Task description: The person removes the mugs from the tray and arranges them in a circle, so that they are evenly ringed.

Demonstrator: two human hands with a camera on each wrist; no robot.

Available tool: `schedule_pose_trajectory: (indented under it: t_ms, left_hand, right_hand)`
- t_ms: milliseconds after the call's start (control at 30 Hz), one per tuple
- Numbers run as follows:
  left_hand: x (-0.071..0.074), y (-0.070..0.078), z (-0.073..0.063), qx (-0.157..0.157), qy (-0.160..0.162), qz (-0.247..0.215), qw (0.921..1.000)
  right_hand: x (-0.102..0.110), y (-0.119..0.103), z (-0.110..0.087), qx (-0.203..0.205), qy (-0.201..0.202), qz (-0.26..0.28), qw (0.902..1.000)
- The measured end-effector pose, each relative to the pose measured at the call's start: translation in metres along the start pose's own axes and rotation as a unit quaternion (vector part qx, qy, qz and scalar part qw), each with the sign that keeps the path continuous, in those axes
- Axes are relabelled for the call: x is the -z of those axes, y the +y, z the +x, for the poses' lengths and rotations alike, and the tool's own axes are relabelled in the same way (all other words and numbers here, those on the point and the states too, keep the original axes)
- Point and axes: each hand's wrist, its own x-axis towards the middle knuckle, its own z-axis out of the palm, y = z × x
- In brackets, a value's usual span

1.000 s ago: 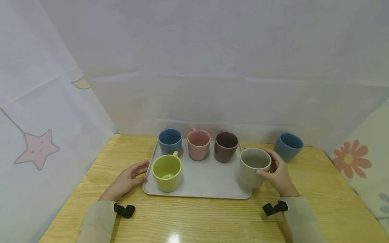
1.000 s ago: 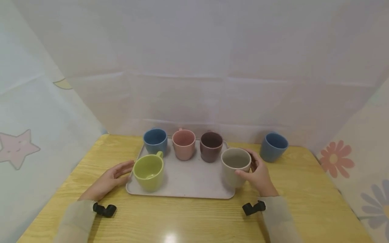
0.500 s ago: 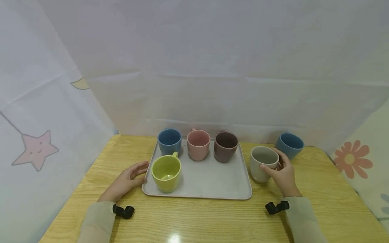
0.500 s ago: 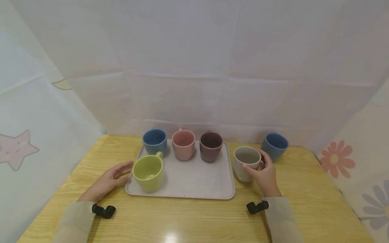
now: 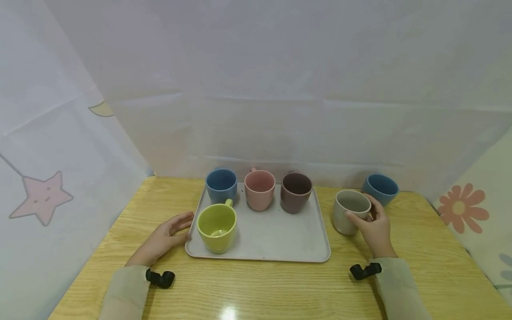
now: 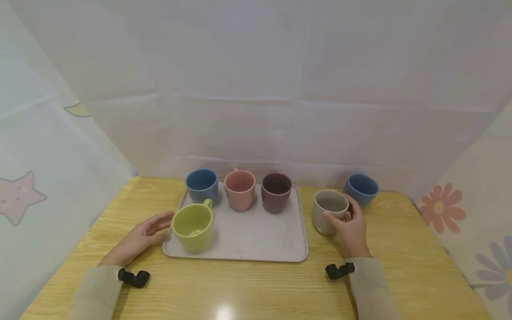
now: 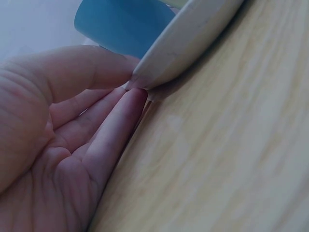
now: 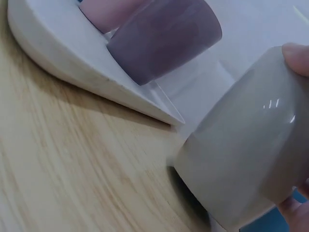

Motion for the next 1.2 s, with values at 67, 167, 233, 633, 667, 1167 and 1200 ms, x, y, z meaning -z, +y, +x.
schedule_pose_trajectory:
  t_ms: [67, 167, 233, 633, 667, 1167, 1200]
  left_hand:
    - [-0.0001, 0.0001, -0.0005, 0.000, -0.001, -0.003, 1.0000]
    - [-0.0004, 0.0003, -0.0005, -0.001, -0.003, -0.005, 1.0000]
    - [-0.0003, 0.0003, -0.0004, -0.001, -0.004, -0.005, 1.0000]
    - [0.0017, 0.0026, -0.0017, -0.002, 0.001, 0.007, 1.0000]
    - [0.0018, 0.0029, -0.0016, -0.002, 0.001, 0.008, 1.0000]
    - [0.0009, -0.0017, 0.0014, -0.005, -0.003, -0.004, 1.0000]
    - [0.0006, -0.0021, 0.0014, -0.004, -0.004, -0.005, 1.0000]
  right_hand:
    - [0.0016, 0.0017, 0.0003, -0.006, 0.000, 0.003, 1.0000]
    - [0.0044, 0.0042, 0.0007, -0.008, -0.004, 0.020, 0.9998]
    - [0.0060, 0.0059, 0.0010, -0.003, -0.009, 0.034, 0.9994]
    - [0.0049, 0.0085, 0.0073, -0.007, 0.032, 0.003, 0.9995]
    - [0.0047, 0.0084, 0.0081, -0.010, 0.035, 0.000, 0.9993]
    - [0.0024, 0.0026, 0.0016, -0.008, 0.041, -0.031, 0.9986]
    - [0.0029, 0.0019, 0.0011, -0.014, 0.040, -0.029, 0.9987]
